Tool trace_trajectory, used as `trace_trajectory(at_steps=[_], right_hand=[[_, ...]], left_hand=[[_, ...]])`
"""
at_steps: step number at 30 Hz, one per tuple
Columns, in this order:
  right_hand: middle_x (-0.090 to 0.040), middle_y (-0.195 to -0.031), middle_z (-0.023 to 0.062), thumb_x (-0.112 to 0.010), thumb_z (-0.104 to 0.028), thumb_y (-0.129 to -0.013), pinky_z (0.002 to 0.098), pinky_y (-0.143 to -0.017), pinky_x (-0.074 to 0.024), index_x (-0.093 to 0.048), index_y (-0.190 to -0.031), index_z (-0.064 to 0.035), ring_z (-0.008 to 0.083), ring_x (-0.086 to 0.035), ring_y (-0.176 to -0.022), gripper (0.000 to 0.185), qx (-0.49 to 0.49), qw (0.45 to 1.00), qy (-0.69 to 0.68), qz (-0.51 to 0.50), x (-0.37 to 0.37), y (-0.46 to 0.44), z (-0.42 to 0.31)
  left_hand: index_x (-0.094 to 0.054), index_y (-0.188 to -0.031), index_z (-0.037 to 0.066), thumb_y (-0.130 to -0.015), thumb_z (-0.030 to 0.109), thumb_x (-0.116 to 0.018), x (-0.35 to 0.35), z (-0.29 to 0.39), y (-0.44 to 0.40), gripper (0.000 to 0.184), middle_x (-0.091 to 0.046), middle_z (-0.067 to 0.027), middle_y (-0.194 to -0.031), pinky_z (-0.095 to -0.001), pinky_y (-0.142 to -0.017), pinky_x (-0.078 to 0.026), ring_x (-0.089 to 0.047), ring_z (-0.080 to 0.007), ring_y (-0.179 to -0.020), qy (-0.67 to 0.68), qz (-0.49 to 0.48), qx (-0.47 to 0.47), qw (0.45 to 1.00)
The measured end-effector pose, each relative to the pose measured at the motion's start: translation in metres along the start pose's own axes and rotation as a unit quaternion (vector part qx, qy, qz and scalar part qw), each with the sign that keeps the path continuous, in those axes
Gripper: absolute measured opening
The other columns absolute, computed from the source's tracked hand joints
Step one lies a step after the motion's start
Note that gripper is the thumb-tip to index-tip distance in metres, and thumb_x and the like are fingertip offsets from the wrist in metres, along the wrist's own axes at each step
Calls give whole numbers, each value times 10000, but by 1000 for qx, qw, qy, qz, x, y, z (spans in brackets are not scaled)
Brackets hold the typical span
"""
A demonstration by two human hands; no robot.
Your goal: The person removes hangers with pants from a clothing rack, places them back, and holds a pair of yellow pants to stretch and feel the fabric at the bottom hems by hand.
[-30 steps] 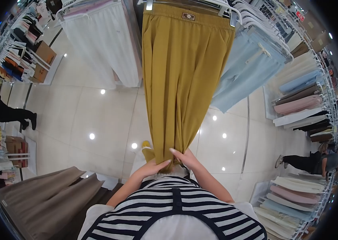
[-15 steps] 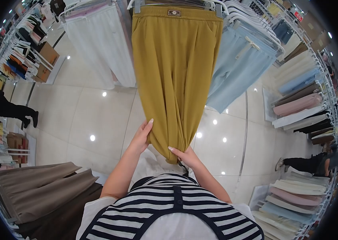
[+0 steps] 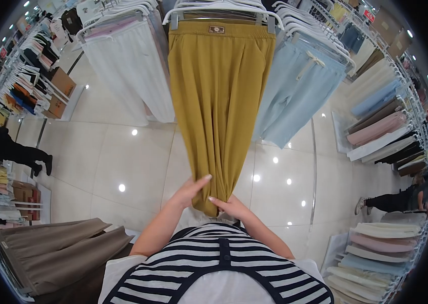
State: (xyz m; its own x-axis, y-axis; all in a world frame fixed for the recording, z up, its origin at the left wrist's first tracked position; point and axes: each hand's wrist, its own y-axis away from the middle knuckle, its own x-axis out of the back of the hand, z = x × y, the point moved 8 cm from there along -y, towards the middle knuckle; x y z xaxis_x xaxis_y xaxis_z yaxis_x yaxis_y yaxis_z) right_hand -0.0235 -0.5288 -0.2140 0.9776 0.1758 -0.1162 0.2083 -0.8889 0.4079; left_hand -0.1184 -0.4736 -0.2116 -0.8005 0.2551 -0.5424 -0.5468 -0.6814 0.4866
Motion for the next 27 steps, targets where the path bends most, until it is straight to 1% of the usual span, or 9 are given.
trace_trajectory(at_steps=[4, 7, 10, 13, 16, 21, 24, 26, 27], right_hand=[[-547, -774, 39, -584, -290, -835, 231, -554, -427, -528, -1004, -10, 105, -505, -664, 332, 0, 996, 44, -76, -30, -26, 6], [-572, -926, 82, -601, -294, -821, 267, -678, -459, -503, -1098, 2, 148, -537, -816, 418, 108, 985, 88, -99, -44, -42, -23], [-550, -1052, 100, -611, -291, -811, 291, -781, -444, -455, -1161, 10, 173, -523, -943, 488, -16, 978, 153, -143, -43, -52, -29], [-479, -1182, 108, -586, -274, -831, 291, -861, -411, -339, -1261, 20, 170, -478, -1065, 576, 37, 998, -54, -21, -17, -79, -43], [-499, -1163, 125, -570, -287, -844, 299, -918, -368, -354, -1248, 48, 194, -472, -1078, 567, 31, 974, -209, 78, -9, -104, -62], [-552, -1083, 97, -543, -255, -868, 285, -833, -423, -466, -1165, 27, 172, -521, -979, 417, 86, 978, -135, 136, -22, -133, -83], [-539, -1114, 93, -543, -253, -870, 279, -829, -429, -458, -1191, 8, 162, -521, -998, 422, 46, 981, -131, 137, -22, -136, -74], [-544, -1106, 91, -547, -258, -867, 279, -824, -431, -465, -1184, 7, 160, -524, -989, 422, 40, 985, -103, 133, -21, -139, -69], [-549, -1098, 88, -552, -263, -864, 279, -819, -432, -473, -1178, 6, 158, -527, -980, 421, 32, 990, -71, 119, -22, -143, -64]], left_hand=[[-434, -1186, -21, -854, 189, -552, -1, 16, -3, 410, -526, -95, -1125, -310, -845, -439, -515, -174, -1014, -147, -76, -52, 985], [-464, -1163, -25, -843, 203, -572, 18, 31, -1, 407, -556, -109, -1076, -294, -826, -441, -533, -176, -974, -163, -71, -109, 978], [-479, -1148, -28, -847, 209, -567, 46, 35, -2, 393, -563, -109, -1065, -290, -831, -437, -531, -170, -978, -161, -69, -83, 981], [-467, -1183, -14, -853, 238, -560, 60, 31, -7, 426, -549, -111, -1116, -301, -883, -402, -508, -185, -1029, -259, -104, -48, 959], [-462, -1191, -9, -840, 271, -578, 66, 26, -20, 464, -538, -119, -1136, -311, -904, -387, -496, -197, -1053, -277, -148, -41, 949], [-411, -1227, -15, -797, 330, -622, 69, 70, -36, 591, -499, -129, -1183, -317, -928, -370, -472, -207, -1092, -365, -209, -36, 907], [-371, -1251, -18, -786, 316, -637, 99, 92, -58, 631, -475, -129, -1206, -333, -932, -372, -462, -218, -1106, -305, -200, 24, 931], [-353, -1259, -20, -766, 301, -663, 116, 107, -89, 665, -466, -130, -1212, -339, -921, -385, -461, -219, -1107, -88, -161, 16, 983], [-353, -1259, -20, -766, 301, -663, 107, 116, -98, 665, -466, -130, -1212, -339, -921, -385, -461, -219, -1107, -92, -167, 20, 981]])
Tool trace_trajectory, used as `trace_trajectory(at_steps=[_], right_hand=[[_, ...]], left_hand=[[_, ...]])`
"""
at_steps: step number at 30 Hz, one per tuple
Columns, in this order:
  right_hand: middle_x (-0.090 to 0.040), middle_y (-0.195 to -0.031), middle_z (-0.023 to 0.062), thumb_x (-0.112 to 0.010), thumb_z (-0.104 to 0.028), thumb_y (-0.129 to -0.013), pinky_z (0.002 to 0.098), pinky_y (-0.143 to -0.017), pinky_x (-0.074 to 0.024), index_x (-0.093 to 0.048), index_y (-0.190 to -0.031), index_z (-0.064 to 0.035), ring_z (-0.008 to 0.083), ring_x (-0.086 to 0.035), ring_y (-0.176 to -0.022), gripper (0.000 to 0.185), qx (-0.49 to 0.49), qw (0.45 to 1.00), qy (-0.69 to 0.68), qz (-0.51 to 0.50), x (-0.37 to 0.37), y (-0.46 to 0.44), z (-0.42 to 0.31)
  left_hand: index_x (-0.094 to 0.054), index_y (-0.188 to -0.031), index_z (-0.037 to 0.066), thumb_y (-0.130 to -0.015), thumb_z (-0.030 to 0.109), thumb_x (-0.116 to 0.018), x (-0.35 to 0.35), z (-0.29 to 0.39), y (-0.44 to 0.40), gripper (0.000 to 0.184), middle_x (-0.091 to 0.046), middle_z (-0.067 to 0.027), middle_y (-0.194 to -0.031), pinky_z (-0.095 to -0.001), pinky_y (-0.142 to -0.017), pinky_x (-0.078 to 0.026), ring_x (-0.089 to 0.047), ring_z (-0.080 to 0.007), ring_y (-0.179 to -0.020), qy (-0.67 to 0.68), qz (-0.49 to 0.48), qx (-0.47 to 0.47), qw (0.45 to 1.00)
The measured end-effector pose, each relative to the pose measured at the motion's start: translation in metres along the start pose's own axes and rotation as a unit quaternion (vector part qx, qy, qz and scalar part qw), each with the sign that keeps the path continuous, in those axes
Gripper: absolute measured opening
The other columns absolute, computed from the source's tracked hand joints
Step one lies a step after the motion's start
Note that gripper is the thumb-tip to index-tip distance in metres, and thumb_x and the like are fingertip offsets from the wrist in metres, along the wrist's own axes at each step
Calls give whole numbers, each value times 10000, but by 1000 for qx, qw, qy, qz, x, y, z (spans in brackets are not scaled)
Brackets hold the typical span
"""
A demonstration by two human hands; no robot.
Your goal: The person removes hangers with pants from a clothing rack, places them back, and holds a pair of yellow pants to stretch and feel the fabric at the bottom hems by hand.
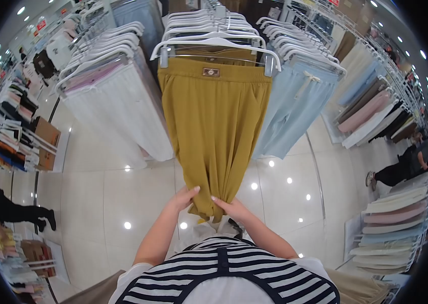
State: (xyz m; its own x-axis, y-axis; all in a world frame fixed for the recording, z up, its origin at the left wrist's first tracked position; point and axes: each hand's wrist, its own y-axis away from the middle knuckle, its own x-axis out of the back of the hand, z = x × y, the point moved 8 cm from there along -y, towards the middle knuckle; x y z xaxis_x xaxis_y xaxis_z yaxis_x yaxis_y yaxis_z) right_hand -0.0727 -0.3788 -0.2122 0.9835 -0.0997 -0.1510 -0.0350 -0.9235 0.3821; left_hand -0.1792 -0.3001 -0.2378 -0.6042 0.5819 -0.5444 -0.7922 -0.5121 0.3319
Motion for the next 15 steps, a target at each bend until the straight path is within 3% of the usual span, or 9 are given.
trace_trajectory(at_steps=[3, 5, 7, 9, 10, 12, 15], right_hand=[[-557, -1081, 89, -557, -255, -858, 282, -809, -433, -475, -1172, 6, 166, -525, -976, 416, 8, 999, 34, -22, 2, -14, 15], [-550, -1087, 102, -554, -233, -858, 285, -811, -429, -470, -1166, 17, 179, -518, -981, 406, 66, 994, 89, -22, 7, -19, -3], [-540, -1094, 119, -563, -241, -848, 291, -823, -417, -445, -1175, 34, 187, -508, -990, 444, 64, 995, 70, -35, 25, -34, 0], [-523, -1127, 123, -581, -260, -834, 295, -868, -396, -411, -1212, 26, 194, -493, -1028, 504, -28, 991, 105, -80, 45, -43, -3], [-523, -1127, 123, -581, -260, -834, 295, -868, -396, -411, -1212, 26, 194, -493, -1028, 504, -30, 991, 103, -85, 58, -48, -14], [-514, -1137, 124, -621, -308, -801, 302, -896, -385, -405, -1210, 16, 201, -496, -1040, 564, 62, 994, 37, -79, 87, -60, -54], [-507, -1143, 110, -613, -266, -814, 301, -901, -383, -375, -1217, 32, 186, -488, -1046, 555, 93, 995, 13, -15, 141, -99, -91]], left_hand=[[-390, -1237, -23, -789, 268, -643, -24, 47, -33, 591, -474, -127, -1203, -337, -905, -400, -461, -207, -1104, 25, 20, -22, 999], [-426, -1210, -28, -824, 243, -600, -46, 57, -58, 502, -500, -121, -1176, -321, -892, -407, -474, -201, -1087, -70, 16, 11, 997], [-448, -1190, -35, -847, 222, -568, -44, 42, -83, 445, -527, -112, -1145, -312, -886, -406, -492, -201, -1061, -96, 44, -11, 994], [-432, -1204, -35, -846, 234, -572, -36, 33, -99, 469, -523, -107, -1161, -301, -890, -397, -492, -200, -1058, -84, 79, -63, 991], [-432, -1204, -35, -846, 234, -572, -36, 33, -104, 469, -523, -107, -1161, -301, -890, -397, -492, -200, -1058, -84, 84, -62, 991], [-427, -1212, -29, -853, 233, -561, -31, 37, -109, 464, -495, -112, -1202, -296, -905, -381, -473, -198, -1085, -207, 119, -64, 969], [-426, -1216, -25, -858, 234, -552, -23, 34, -120, 460, -490, -117, -1210, -293, -913, -373, -469, -199, -1094, -238, 158, -62, 956]])
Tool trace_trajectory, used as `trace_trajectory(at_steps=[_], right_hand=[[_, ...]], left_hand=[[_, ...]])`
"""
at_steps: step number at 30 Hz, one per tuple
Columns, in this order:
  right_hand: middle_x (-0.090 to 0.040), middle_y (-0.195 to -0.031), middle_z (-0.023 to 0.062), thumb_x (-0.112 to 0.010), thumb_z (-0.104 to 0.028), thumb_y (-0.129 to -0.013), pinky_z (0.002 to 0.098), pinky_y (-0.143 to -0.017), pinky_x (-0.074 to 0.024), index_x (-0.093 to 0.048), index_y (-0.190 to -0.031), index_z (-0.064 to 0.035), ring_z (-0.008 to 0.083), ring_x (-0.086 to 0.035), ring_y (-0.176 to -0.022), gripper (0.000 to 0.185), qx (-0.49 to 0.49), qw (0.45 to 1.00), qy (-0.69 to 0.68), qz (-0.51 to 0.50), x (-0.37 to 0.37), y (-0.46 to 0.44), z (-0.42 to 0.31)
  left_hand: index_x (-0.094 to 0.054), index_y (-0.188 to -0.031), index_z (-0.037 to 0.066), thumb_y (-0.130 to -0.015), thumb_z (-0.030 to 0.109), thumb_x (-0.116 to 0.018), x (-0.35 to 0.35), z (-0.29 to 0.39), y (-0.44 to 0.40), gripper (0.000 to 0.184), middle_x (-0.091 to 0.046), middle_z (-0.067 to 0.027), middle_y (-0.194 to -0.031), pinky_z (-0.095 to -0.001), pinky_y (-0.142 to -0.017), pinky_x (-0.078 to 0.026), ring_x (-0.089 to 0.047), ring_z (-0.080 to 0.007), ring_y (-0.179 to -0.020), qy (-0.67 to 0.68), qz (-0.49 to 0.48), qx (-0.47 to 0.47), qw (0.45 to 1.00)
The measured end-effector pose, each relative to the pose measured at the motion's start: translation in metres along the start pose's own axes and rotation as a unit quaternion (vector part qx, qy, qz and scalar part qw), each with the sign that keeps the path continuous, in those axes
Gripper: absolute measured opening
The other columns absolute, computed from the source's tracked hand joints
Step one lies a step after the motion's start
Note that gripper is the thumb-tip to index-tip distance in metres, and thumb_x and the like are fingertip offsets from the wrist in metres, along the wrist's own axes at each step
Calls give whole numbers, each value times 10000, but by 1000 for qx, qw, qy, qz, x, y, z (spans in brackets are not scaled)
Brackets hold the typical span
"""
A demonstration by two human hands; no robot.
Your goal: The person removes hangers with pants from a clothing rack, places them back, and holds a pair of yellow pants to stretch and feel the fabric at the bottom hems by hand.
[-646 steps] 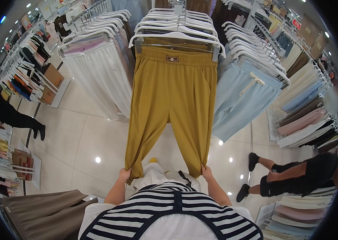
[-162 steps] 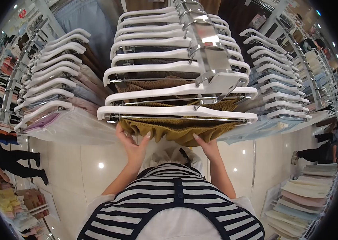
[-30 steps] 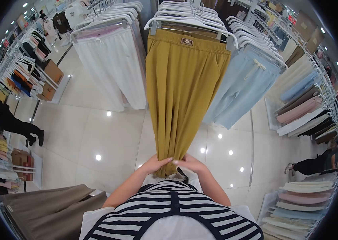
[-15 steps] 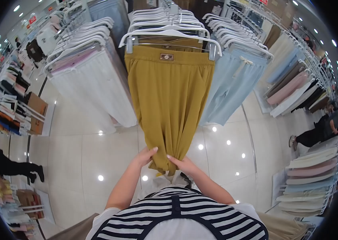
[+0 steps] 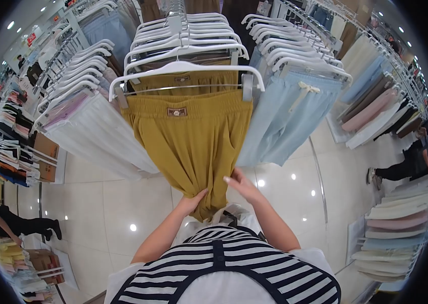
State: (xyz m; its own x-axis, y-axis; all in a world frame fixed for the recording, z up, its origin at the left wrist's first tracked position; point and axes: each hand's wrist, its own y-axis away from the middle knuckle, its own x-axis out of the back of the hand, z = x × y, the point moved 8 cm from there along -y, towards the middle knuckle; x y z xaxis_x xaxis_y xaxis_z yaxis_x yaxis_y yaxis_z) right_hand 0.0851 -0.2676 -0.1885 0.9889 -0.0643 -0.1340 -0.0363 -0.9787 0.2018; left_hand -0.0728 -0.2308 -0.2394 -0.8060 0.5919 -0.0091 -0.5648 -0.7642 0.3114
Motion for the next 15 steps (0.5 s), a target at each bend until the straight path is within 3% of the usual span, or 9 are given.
trace_trajectory(at_steps=[2, 3, 6, 8, 13, 15], right_hand=[[-498, -1157, 112, -600, -218, -825, 299, -905, -379, -368, -1218, 33, 174, -475, -1061, 520, 97, 990, -88, 53, 25, -19, -56], [-498, -1157, 112, -600, -218, -825, 299, -905, -379, -368, -1218, 33, 174, -475, -1061, 520, 92, 991, -88, 46, 28, -29, -70], [-545, -1095, 97, -582, -179, -838, 283, -866, -398, -441, -1159, 27, 156, -504, -1017, 406, 75, 995, -56, 22, 27, -57, -87], [-600, -993, 75, -585, -169, -836, 260, -804, -419, -526, -1064, 35, 130, -542, -925, 311, 102, 992, 73, 26, 27, -72, -92], [-633, -907, 61, -568, -148, -844, 247, -743, -431, -573, -987, 53, 102, -552, -821, 246, 129, 987, 44, 81, 50, -83, -73], [-636, -905, 64, -563, -145, -847, 243, -737, -430, -577, -984, 55, 95, -548, -813, 243, 115, 989, 46, 86, 59, -86, -67]], left_hand=[[-421, -1224, -28, -840, 216, -576, -7, 3, -11, 481, -494, -116, -1212, -301, -932, -363, -469, -206, -1106, 27, 10, 26, 999], [-424, -1222, -28, -838, 216, -579, -10, 1, -15, 481, -494, -117, -1213, -298, -928, -367, -470, -203, -1104, 38, 10, 40, 998], [-439, -1207, -27, -834, 227, -586, -20, -9, -27, 475, -503, -117, -1201, -296, -910, -382, -485, -202, -1082, 57, 23, 53, 997], [-451, -1195, -26, -831, 238, -589, -19, -14, -35, 469, -512, -115, -1189, -297, -896, -393, -498, -204, -1063, 65, 32, 47, 996], [-415, -1221, -24, -787, 244, -645, 22, -4, -50, 560, -542, -119, -1122, -297, -863, -414, -525, -195, -1015, -82, 45, 76, 993], [-334, -1278, -3, -734, 252, -696, 58, 2, -59, 701, -496, -151, -1158, -341, -850, -413, -486, -207, -1056, -17, 115, -63, 991]])
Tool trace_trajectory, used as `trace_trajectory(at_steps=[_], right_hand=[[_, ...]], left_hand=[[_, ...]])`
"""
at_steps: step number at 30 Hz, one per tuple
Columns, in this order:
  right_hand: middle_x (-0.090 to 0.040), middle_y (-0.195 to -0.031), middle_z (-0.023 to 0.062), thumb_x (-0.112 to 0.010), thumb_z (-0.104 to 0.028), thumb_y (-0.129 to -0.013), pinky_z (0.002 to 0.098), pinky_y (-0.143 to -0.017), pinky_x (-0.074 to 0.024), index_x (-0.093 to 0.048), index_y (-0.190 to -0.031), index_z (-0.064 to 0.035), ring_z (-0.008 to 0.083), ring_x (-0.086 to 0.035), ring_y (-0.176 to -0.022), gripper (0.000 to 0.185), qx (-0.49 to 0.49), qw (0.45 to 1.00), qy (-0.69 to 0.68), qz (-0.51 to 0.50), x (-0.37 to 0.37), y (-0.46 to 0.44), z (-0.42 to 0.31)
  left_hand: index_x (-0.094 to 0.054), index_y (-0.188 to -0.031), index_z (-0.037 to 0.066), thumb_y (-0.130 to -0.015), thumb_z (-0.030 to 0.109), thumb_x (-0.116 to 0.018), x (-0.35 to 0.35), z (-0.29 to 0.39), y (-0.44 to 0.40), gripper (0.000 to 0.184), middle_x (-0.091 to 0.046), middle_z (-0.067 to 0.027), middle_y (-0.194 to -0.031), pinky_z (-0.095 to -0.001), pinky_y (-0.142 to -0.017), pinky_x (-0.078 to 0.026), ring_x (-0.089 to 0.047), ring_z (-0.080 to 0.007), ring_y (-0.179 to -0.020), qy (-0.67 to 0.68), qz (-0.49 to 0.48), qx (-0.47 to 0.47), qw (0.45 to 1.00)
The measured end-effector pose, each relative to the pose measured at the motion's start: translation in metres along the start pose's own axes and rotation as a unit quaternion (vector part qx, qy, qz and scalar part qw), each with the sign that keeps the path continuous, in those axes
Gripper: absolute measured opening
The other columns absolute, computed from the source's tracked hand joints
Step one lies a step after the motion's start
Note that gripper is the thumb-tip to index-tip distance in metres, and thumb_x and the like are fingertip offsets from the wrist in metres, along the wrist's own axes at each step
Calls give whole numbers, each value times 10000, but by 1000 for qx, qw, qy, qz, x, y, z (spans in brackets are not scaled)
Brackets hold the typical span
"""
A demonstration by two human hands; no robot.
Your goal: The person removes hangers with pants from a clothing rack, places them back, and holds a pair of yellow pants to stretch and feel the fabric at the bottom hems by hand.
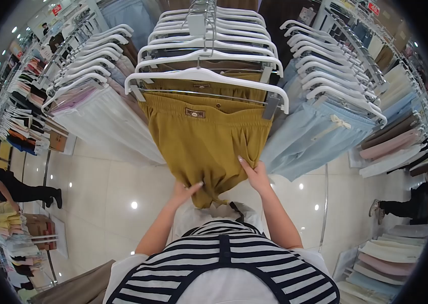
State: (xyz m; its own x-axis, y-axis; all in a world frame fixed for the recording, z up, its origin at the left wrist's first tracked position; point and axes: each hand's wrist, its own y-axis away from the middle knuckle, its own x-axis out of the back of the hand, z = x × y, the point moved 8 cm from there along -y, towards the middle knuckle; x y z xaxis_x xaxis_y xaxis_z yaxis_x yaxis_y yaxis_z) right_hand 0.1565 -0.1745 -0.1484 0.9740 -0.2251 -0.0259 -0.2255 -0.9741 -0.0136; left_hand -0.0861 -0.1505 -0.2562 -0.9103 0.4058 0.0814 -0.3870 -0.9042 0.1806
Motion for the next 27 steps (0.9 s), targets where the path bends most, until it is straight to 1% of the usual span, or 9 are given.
trace_trajectory(at_steps=[2, 4, 9, 11, 13, 16, 21, 23, 27], right_hand=[[-635, -849, 49, -551, -155, -856, 237, -701, -429, -584, -970, 52, 82, -534, -770, 238, -26, 999, 33, 6, 6, 0, 8], [-629, -825, 39, -553, -165, -856, 234, -685, -425, -585, -962, 53, 77, -523, -749, 245, -24, 999, 39, 9, 8, -3, 8], [-609, -769, 26, -559, -194, -854, 233, -646, -417, -584, -938, 56, 67, -492, -695, 264, -12, 997, 68, 28, 4, -15, 8], [-621, -919, 53, -533, -155, -870, 240, -743, -428, -569, -994, 59, 88, -532, -828, 250, -44, 994, 102, 1, 1, -19, 18], [-624, -902, 54, -533, -156, -869, 242, -737, -430, -572, -976, 61, 93, -538, -818, 245, -26, 994, 107, 27, 2, -21, 15], [-623, -882, 83, -543, -173, -858, 261, -729, -431, -551, -999, 54, 137, -556, -804, 268, 7, 988, 134, 81, 16, -21, 10], [-570, -1012, 129, -554, -151, -838, 293, -792, -408, -463, -1133, 24, 201, -540, -926, 355, 96, 966, 147, 188, 34, -22, -36], [-473, -1153, 121, -536, -113, -836, 315, -881, -372, -382, -1222, -16, 216, -456, -1060, 426, 203, 909, 226, 285, 35, -15, -80], [-450, -1165, 131, -500, -78, -841, 321, -913, -350, -434, -1174, -17, 243, -436, -1084, 345, 285, 861, 330, 263, 27, -26, -107]], left_hand=[[-264, -1313, 13, -716, 209, -703, 50, 35, -3, 766, -381, -195, -1257, -363, -930, -343, -402, -269, -1151, -156, 223, -91, 958], [-279, -1303, 11, -715, 193, -696, 72, 106, -10, 743, -320, -194, -1287, -376, -937, -320, -349, -286, -1173, -188, 293, -141, 927], [-318, -1270, 21, -734, 157, -673, 72, 203, -56, 657, -388, -155, -1217, -356, -883, -354, -389, -246, -1121, -231, 269, -283, 891], [-361, -1242, 24, -747, 136, -661, 76, 213, -65, 589, -448, -125, -1162, -339, -855, -375, -423, -204, -1088, -244, 290, -305, 874], [-479, -1097, -7, -773, 105, -641, 71, 199, -90, 379, -550, -60, -945, -258, -786, -393, -497, -122, -905, -108, 146, -247, 952], [-556, -907, -23, -775, 121, -649, 78, 189, -98, 216, -579, -22, -721, -205, -664, -417, -514, -61, -695, -105, 90, -220, 966], [-558, -908, -21, -816, 87, -598, 90, 196, -113, 148, -559, 10, -718, -168, -593, -389, -472, -21, -652, -72, 7, -179, 981], [-565, -926, -23, -837, 82, -568, 87, 198, -116, 138, -566, 14, -729, -172, -583, -384, -464, -24, -651, -8, -24, -177, 984], [-556, -983, -26, -883, 123, -499, 87, 176, -122, 188, -578, 0, -820, -193, -635, -416, -496, -48, -690, -105, -84, -139, 981]])
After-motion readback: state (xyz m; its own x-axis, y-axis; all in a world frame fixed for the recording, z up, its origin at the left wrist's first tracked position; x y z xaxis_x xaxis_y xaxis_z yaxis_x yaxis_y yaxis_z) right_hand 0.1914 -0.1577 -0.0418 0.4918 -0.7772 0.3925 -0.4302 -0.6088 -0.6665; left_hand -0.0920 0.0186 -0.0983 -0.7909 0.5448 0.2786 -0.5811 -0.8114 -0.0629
